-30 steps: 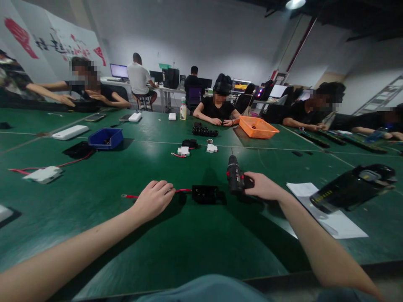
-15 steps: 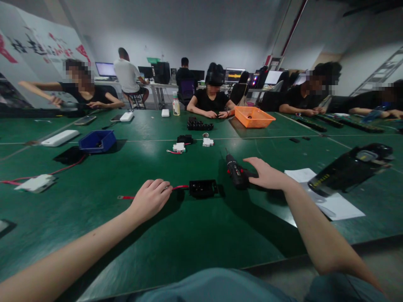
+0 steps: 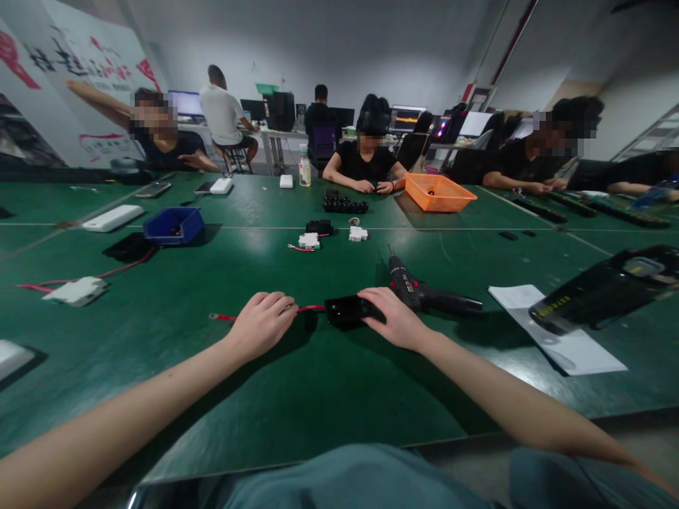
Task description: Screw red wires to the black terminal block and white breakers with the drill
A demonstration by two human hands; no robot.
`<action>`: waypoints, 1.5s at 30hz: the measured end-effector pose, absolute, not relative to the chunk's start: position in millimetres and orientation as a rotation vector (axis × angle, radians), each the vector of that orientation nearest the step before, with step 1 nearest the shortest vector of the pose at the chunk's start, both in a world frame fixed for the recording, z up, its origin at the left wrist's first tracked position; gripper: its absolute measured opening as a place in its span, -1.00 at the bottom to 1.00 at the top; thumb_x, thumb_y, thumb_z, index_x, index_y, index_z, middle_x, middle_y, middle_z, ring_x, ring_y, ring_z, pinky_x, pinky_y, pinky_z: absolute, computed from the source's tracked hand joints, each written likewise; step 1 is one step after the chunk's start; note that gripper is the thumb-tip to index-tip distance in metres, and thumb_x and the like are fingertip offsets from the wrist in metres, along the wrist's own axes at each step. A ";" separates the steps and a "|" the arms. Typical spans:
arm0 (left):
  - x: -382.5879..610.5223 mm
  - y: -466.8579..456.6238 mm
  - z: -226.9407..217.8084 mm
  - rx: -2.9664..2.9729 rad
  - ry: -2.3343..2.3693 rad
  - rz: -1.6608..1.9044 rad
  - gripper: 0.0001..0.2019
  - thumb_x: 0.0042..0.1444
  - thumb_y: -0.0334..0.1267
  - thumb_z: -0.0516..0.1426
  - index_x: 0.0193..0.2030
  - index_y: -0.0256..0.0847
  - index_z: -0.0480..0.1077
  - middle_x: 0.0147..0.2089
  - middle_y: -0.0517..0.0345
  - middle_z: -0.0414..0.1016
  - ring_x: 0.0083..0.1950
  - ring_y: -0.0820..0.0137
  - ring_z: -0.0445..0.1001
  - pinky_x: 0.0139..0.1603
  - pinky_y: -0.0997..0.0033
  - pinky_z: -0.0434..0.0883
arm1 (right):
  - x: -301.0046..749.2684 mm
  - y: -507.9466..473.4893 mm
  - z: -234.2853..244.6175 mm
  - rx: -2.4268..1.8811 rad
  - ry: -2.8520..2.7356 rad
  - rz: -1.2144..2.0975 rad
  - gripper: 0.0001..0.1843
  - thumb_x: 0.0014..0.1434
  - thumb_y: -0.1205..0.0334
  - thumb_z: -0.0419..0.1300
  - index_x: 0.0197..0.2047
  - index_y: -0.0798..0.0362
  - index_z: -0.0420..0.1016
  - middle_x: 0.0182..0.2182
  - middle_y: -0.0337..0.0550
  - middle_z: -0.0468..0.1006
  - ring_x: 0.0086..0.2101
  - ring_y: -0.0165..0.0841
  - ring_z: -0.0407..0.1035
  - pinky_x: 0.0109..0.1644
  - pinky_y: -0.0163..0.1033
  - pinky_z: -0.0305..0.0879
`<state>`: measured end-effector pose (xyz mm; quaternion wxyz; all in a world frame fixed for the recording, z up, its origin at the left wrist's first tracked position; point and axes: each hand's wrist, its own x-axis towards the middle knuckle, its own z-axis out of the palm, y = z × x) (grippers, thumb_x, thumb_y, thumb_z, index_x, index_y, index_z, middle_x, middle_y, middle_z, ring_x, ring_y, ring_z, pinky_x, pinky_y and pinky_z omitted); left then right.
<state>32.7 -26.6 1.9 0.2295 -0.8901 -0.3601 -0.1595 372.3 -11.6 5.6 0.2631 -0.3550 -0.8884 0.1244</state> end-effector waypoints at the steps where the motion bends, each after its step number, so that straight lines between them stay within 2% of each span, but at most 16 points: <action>1: 33.0 -26.8 2.0 -2.449 -0.996 -0.437 -0.79 0.34 -0.32 0.04 -0.08 -0.21 0.51 -0.02 0.01 0.56 0.01 0.22 0.46 -0.08 0.19 0.33 | 372.1 -9.8 3.7 -0.956 -2.395 0.335 -0.52 0.33 0.18 0.15 0.29 0.00 0.28 0.18 0.08 0.39 0.20 -0.08 0.25 0.28 0.20 0.23; 5: 34.5 -27.8 2.4 -2.448 -1.015 -0.442 -0.79 0.32 -0.33 0.05 -0.06 -0.21 0.52 -0.03 -0.02 0.56 0.01 0.20 0.47 -0.07 0.16 0.34 | 370.6 -6.0 0.7 -0.971 -2.403 0.323 -0.53 0.33 0.19 0.15 0.28 0.02 0.28 0.20 0.09 0.35 0.22 -0.09 0.21 0.30 0.17 0.21; 9: 36.1 -32.5 3.7 -2.411 -1.001 -0.457 -0.77 0.32 -0.32 0.06 0.01 -0.18 0.51 0.02 -0.01 0.55 0.10 0.18 0.46 0.18 0.02 0.29 | 368.6 -11.0 5.4 -0.980 -2.397 0.238 -0.36 0.25 0.11 0.24 0.34 0.04 0.19 0.26 0.16 0.26 0.26 -0.01 0.15 0.30 0.25 0.18; 12: 39.5 -39.5 10.3 -2.397 -0.963 -0.449 -0.74 0.31 -0.27 0.08 0.08 -0.16 0.48 0.05 -0.01 0.54 0.15 0.15 0.44 0.27 -0.04 0.25 | 361.6 -28.6 10.5 -0.861 -2.345 0.114 -0.40 0.25 0.18 0.22 0.31 0.06 0.21 0.23 0.17 0.30 0.24 -0.03 0.18 0.27 0.22 0.20; 16: 51.9 -45.8 34.8 -2.484 -0.900 -0.387 -0.69 0.30 -0.23 0.08 0.13 -0.19 0.44 0.07 -0.06 0.50 0.13 0.15 0.44 0.09 0.13 0.38 | 339.3 -63.1 8.5 -0.430 -2.454 0.020 -0.57 0.25 0.28 0.15 0.19 0.07 0.34 0.07 0.07 0.50 0.11 -0.18 0.33 0.15 -0.01 0.34; 20: 70.9 -40.5 64.5 -2.605 -0.824 -0.193 -0.63 0.36 -0.14 0.02 0.23 -0.15 0.34 0.19 -0.04 0.42 0.18 0.15 0.40 0.05 0.15 0.38 | 313.8 -80.1 1.7 0.020 -2.648 0.016 -0.74 0.30 0.19 0.11 0.00 0.06 0.48 0.01 -0.01 0.57 0.01 -0.27 0.42 0.09 -0.13 0.35; 22: 80.0 -34.8 71.3 -2.641 -0.824 -0.112 -0.60 0.35 -0.08 0.03 0.27 -0.11 0.29 0.23 -0.03 0.38 0.13 0.17 0.43 -0.01 0.19 0.39 | 306.3 -79.8 1.5 -0.020 -2.670 0.082 -0.78 0.28 0.21 0.13 -0.06 0.07 0.50 0.01 0.00 0.57 -0.01 -0.28 0.43 0.08 -0.15 0.36; 26: 93.2 -25.1 64.1 -2.591 -0.952 -0.021 -0.50 0.30 0.07 0.06 0.27 -0.16 0.25 0.20 -0.10 0.36 -0.03 0.18 0.48 -0.17 0.25 0.38 | 303.4 -74.2 4.9 -0.226 -2.620 0.224 -0.80 0.23 0.31 0.16 -0.09 0.10 0.51 -0.04 0.03 0.57 -0.03 -0.25 0.43 0.05 -0.14 0.39; 33: 94.5 -18.9 38.4 -2.573 -0.925 0.114 -0.52 0.32 0.04 0.06 0.29 -0.10 0.20 0.08 -0.08 0.39 -0.15 0.23 0.49 -0.38 0.36 0.25 | 306.2 -69.6 3.8 -0.284 -2.629 0.395 -0.81 0.25 0.29 0.14 -0.11 0.11 0.52 -0.03 0.07 0.53 -0.06 -0.25 0.44 0.03 -0.16 0.41; 38: 93.5 -14.4 26.7 -2.538 -0.959 0.131 -0.55 0.35 -0.03 0.04 0.28 -0.16 0.20 -0.02 -0.04 0.44 -0.24 0.27 0.51 -0.38 0.35 0.22 | 305.4 -68.5 5.1 -0.338 -2.638 0.456 -0.81 0.24 0.29 0.16 -0.11 0.11 0.53 -0.03 0.06 0.53 -0.07 -0.24 0.44 0.05 -0.15 0.41; 42: 94.2 -13.5 23.6 -2.509 -0.961 0.098 -0.56 0.35 -0.05 0.05 0.27 -0.20 0.22 -0.07 -0.05 0.47 -0.20 0.23 0.53 -0.31 0.31 0.25 | 305.5 -67.5 5.3 -0.387 -2.640 0.485 -0.81 0.23 0.29 0.16 -0.12 0.11 0.54 -0.04 0.06 0.52 -0.06 -0.24 0.44 0.06 -0.14 0.41; 45: 93.7 -13.5 22.6 -2.492 -0.981 0.101 -0.57 0.36 -0.05 0.04 0.28 -0.18 0.21 -0.05 -0.06 0.47 -0.20 0.23 0.54 -0.33 0.34 0.25 | 306.1 -66.7 4.7 -0.394 -2.646 0.509 -0.81 0.24 0.29 0.15 -0.12 0.11 0.54 -0.04 0.05 0.52 -0.06 -0.23 0.43 0.06 -0.14 0.40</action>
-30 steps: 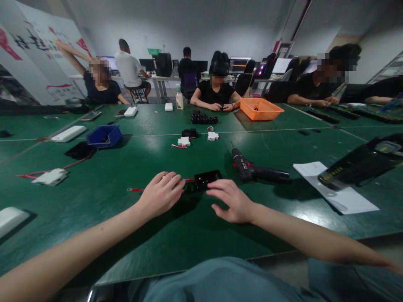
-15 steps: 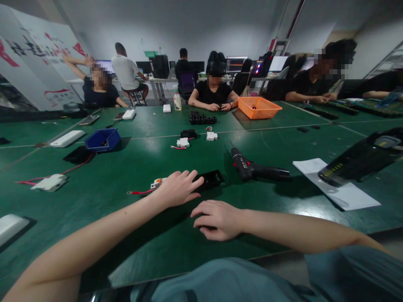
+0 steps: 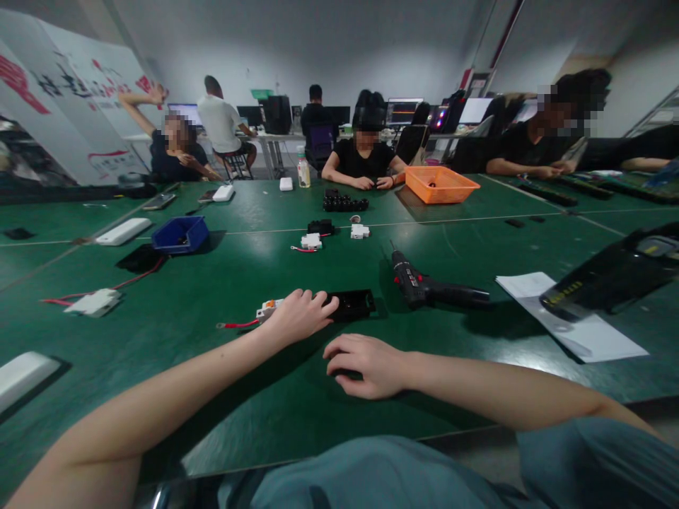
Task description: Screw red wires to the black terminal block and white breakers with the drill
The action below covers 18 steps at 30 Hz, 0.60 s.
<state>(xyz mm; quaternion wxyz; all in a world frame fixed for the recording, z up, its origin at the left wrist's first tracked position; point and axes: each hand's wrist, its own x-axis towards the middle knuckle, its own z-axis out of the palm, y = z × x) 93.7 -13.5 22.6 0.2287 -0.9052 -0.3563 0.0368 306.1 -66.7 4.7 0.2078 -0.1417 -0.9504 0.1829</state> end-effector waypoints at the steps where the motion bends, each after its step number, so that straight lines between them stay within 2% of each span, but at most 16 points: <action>1: 93.3 -13.4 22.1 -2.487 -0.985 0.109 -0.57 0.36 -0.05 0.03 0.28 -0.17 0.20 -0.05 -0.06 0.47 -0.21 0.23 0.54 -0.35 0.34 0.24 | 306.2 -66.6 4.5 -0.396 -2.647 0.517 -0.82 0.25 0.29 0.15 -0.11 0.10 0.53 -0.04 0.05 0.51 -0.05 -0.24 0.43 0.06 -0.14 0.40; 10: 87.2 -8.6 25.0 -2.519 -0.892 0.181 -0.60 0.34 -0.42 -0.03 0.29 -0.17 0.17 -0.10 -0.02 0.47 -0.30 0.32 0.56 -0.44 0.41 0.27 | 305.3 -66.1 5.3 -0.394 -2.635 0.551 -0.83 0.25 0.30 0.15 -0.12 0.11 0.53 -0.05 0.05 0.51 -0.06 -0.25 0.43 0.05 -0.14 0.41; 18: 85.6 -7.4 23.5 -2.540 -0.969 0.145 -0.59 0.35 -0.38 -0.02 0.31 -0.08 0.16 -0.07 -0.03 0.45 -0.30 0.32 0.57 -0.44 0.43 0.29 | 304.9 -66.5 10.8 -0.411 -2.642 0.592 -0.83 0.24 0.31 0.16 -0.12 0.12 0.53 -0.05 0.07 0.51 -0.05 -0.24 0.42 0.06 -0.13 0.41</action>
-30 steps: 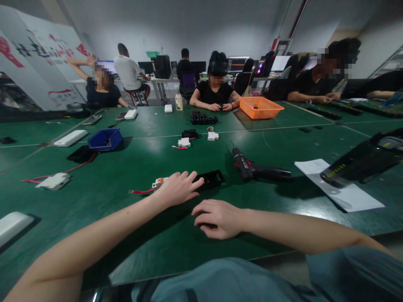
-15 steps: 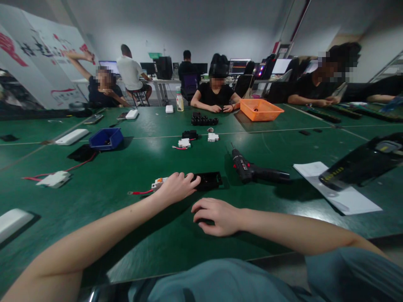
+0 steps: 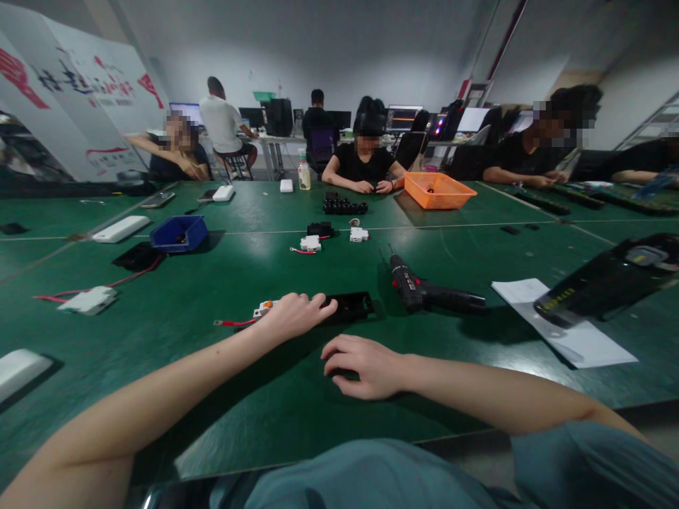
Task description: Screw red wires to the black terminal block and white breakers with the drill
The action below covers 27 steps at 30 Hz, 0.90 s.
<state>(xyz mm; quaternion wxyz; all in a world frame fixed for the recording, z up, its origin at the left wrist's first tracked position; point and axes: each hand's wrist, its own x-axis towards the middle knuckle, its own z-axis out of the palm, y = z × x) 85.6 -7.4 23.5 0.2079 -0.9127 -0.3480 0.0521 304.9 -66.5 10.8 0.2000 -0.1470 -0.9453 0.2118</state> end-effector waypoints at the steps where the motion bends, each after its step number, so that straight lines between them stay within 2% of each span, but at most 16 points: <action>1: 85.3 -7.2 23.0 -2.540 -0.975 0.148 -0.58 0.35 -0.39 -0.03 0.31 -0.07 0.16 -0.07 -0.04 0.45 -0.31 0.32 0.57 -0.44 0.43 0.29 | 304.9 -66.3 10.8 -0.414 -2.643 0.600 -0.83 0.25 0.31 0.16 -0.11 0.12 0.53 -0.05 0.07 0.51 -0.05 -0.24 0.42 0.06 -0.13 0.41; 5: 84.8 -7.0 22.8 -2.552 -0.964 0.163 -0.57 0.35 -0.43 -0.07 0.31 -0.08 0.16 -0.06 -0.05 0.46 -0.30 0.32 0.57 -0.41 0.41 0.32 | 304.7 -65.5 9.0 -0.425 -2.643 0.613 -0.82 0.25 0.31 0.16 -0.11 0.13 0.53 -0.05 0.05 0.50 -0.05 -0.25 0.42 0.06 -0.15 0.40; 11: 83.2 -5.5 20.0 -2.533 -0.899 0.128 -0.63 0.38 -0.36 -0.09 0.29 -0.14 0.19 -0.12 -0.04 0.48 -0.29 0.28 0.57 -0.43 0.39 0.32 | 304.6 -65.1 7.1 -0.432 -2.637 0.625 -0.82 0.25 0.30 0.16 -0.11 0.12 0.53 -0.04 0.04 0.50 -0.05 -0.25 0.42 0.07 -0.14 0.40; 21: 87.0 0.8 17.3 -2.494 -0.943 0.098 -0.64 0.38 -0.39 -0.11 0.26 -0.22 0.22 -0.19 -0.06 0.51 -0.30 0.23 0.60 -0.43 0.37 0.36 | 304.2 -65.7 11.1 -0.445 -2.633 0.644 -0.83 0.24 0.32 0.18 -0.11 0.11 0.54 -0.04 0.05 0.50 -0.03 -0.24 0.41 0.07 -0.12 0.40; 27: 80.4 14.9 13.9 -2.471 -1.174 0.142 -0.63 0.42 -0.25 -0.15 0.26 -0.29 0.22 -0.16 -0.16 0.53 -0.29 0.14 0.62 -0.40 0.31 0.42 | 304.7 -65.3 11.6 -0.440 -2.644 0.641 -0.83 0.24 0.32 0.19 -0.10 0.09 0.53 -0.03 0.05 0.50 -0.02 -0.24 0.41 0.07 -0.12 0.40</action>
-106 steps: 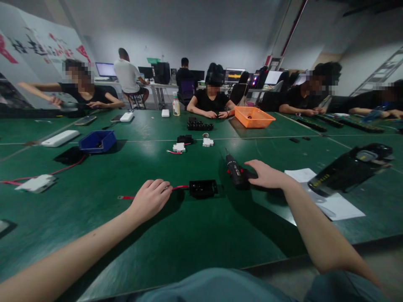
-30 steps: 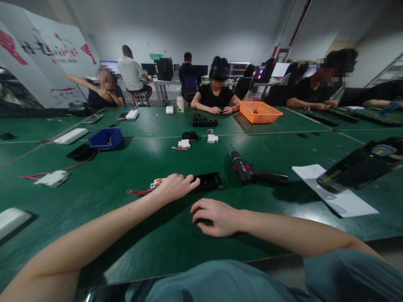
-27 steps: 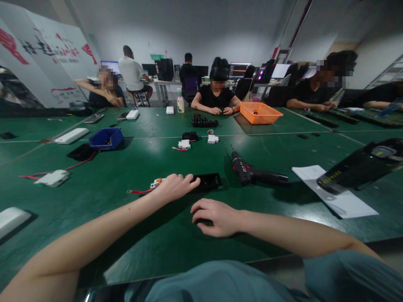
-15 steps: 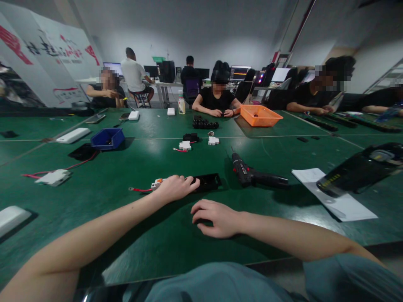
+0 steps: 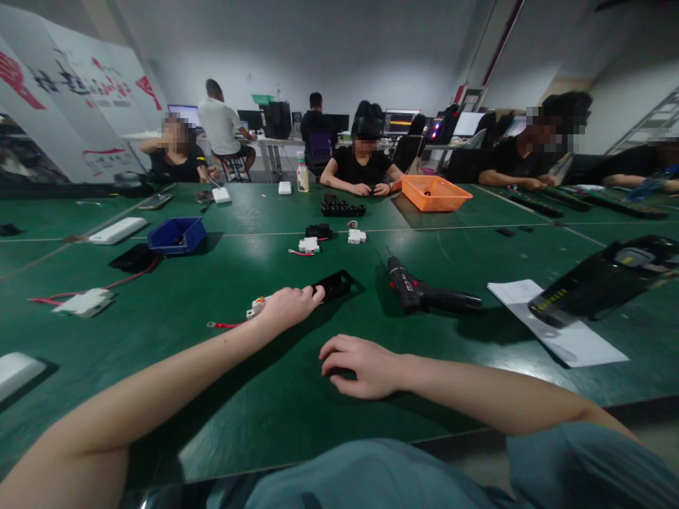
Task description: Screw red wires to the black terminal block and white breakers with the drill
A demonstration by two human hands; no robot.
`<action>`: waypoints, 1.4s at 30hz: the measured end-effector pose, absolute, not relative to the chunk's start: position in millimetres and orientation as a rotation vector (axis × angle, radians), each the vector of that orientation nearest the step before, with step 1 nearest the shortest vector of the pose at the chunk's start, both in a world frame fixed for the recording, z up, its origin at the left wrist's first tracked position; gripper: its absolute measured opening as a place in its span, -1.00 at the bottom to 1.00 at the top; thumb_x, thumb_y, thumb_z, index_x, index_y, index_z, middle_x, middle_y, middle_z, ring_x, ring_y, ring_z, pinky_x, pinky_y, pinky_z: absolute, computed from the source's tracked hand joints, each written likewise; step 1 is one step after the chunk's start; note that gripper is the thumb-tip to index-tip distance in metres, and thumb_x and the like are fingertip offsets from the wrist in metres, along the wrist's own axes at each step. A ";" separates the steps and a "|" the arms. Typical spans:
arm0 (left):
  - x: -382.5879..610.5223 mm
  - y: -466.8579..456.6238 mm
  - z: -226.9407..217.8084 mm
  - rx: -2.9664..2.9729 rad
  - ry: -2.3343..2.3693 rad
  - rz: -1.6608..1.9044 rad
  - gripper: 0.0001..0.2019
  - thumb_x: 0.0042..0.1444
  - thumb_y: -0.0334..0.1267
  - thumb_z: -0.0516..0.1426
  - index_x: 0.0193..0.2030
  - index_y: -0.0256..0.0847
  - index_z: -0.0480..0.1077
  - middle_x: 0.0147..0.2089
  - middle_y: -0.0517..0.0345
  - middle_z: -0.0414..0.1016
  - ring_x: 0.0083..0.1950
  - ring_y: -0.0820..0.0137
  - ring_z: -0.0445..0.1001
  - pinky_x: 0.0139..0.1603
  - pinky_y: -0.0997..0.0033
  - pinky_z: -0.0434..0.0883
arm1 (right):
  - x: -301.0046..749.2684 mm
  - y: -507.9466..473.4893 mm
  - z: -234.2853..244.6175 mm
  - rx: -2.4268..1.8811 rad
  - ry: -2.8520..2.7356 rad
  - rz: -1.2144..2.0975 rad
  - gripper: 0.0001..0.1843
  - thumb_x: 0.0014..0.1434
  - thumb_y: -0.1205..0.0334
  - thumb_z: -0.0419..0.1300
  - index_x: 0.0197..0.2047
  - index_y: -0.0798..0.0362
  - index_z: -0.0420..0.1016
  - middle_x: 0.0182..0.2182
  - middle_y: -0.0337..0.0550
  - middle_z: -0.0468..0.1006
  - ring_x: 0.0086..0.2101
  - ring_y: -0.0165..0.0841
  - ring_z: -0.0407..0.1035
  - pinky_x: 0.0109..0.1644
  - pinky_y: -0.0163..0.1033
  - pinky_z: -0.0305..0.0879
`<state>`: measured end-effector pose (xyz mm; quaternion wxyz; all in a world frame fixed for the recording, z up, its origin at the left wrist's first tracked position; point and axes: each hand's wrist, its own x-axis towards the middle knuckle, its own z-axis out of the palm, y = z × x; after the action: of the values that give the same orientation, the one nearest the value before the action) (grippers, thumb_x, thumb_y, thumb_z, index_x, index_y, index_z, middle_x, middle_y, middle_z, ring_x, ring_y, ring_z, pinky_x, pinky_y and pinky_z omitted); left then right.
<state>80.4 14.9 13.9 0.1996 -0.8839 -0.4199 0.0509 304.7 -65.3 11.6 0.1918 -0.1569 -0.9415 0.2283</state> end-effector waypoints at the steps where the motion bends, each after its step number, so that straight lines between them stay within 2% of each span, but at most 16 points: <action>1: 77.1 17.6 13.6 -2.467 -1.233 0.156 -0.61 0.42 -0.21 -0.16 0.25 -0.30 0.23 -0.16 -0.18 0.53 -0.28 0.13 0.62 -0.38 0.30 0.44 | 304.8 -65.3 11.7 -0.440 -2.643 0.642 -0.83 0.24 0.32 0.19 -0.10 0.09 0.53 -0.03 0.05 0.50 -0.02 -0.24 0.41 0.08 -0.12 0.40; 8: 32.2 37.4 19.3 -2.375 -1.704 0.247 -0.53 0.42 -0.03 -0.24 0.18 -0.28 0.25 -0.17 -0.25 0.57 -0.24 0.00 0.63 -0.23 0.06 0.49 | 304.4 -65.5 12.0 -0.436 -2.636 0.659 -0.84 0.23 0.33 0.19 -0.12 0.11 0.53 -0.04 0.06 0.50 -0.03 -0.25 0.42 0.08 -0.14 0.40; 14: -25.6 55.0 20.9 -2.205 -2.038 0.203 -0.45 0.38 0.04 -0.28 0.13 -0.36 0.26 -0.21 -0.33 0.58 -0.17 -0.10 0.61 -0.18 -0.03 0.48 | 304.7 -65.9 11.0 -0.446 -2.626 0.683 -0.83 0.23 0.34 0.20 -0.11 0.10 0.53 -0.03 0.05 0.50 -0.03 -0.26 0.42 0.07 -0.14 0.40; 23: -76.8 70.5 11.6 -2.059 -2.310 -0.033 -0.46 0.35 0.03 -0.26 0.09 -0.41 0.25 -0.05 -0.38 0.54 -0.08 -0.05 0.58 -0.17 0.12 0.44 | 304.4 -65.8 11.5 -0.458 -2.632 0.711 -0.82 0.24 0.33 0.19 -0.09 0.10 0.53 -0.02 0.06 0.49 0.00 -0.25 0.41 0.09 -0.12 0.39; 29: -81.8 67.9 9.5 -2.006 -2.415 -0.090 -0.40 0.35 0.05 -0.32 0.04 -0.44 0.27 -0.12 -0.39 0.54 -0.10 -0.13 0.57 -0.18 0.06 0.43 | 304.1 -66.3 12.6 -0.456 -2.627 0.714 -0.83 0.24 0.32 0.19 -0.10 0.10 0.53 -0.02 0.05 0.49 0.00 -0.25 0.41 0.09 -0.12 0.39; 33: -84.0 67.7 9.1 -2.006 -2.460 -0.120 -0.39 0.35 0.06 -0.34 0.04 -0.44 0.27 -0.10 -0.41 0.53 -0.10 -0.13 0.56 -0.17 0.01 0.43 | 303.9 -67.2 13.6 -0.465 -2.629 0.717 -0.83 0.25 0.31 0.18 -0.10 0.12 0.53 -0.02 0.06 0.49 0.00 -0.26 0.41 0.08 -0.15 0.40; 39: -91.2 72.9 8.2 -1.924 -2.416 -0.143 -0.40 0.29 0.09 -0.20 0.08 -0.45 0.29 0.01 -0.41 0.46 0.02 -0.16 0.50 -0.04 -0.07 0.43 | 304.1 -67.5 13.0 -0.480 -2.628 0.732 -0.82 0.25 0.31 0.18 -0.10 0.11 0.53 -0.01 0.05 0.49 0.00 -0.26 0.41 0.08 -0.16 0.39; 42: -92.0 79.6 10.7 -1.943 -2.289 -0.172 -0.34 0.22 0.13 -0.08 0.23 -0.43 0.22 0.12 -0.40 0.38 0.10 -0.18 0.44 -0.01 -0.07 0.43 | 303.6 -67.1 12.4 -0.487 -2.615 0.743 -0.83 0.24 0.31 0.18 -0.10 0.09 0.53 -0.01 0.03 0.49 0.00 -0.26 0.41 0.08 -0.16 0.39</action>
<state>-92.0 79.6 10.7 0.0669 -0.6446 -0.7595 -0.0569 303.6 -67.1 12.4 0.1886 -0.1733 -0.9298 0.2643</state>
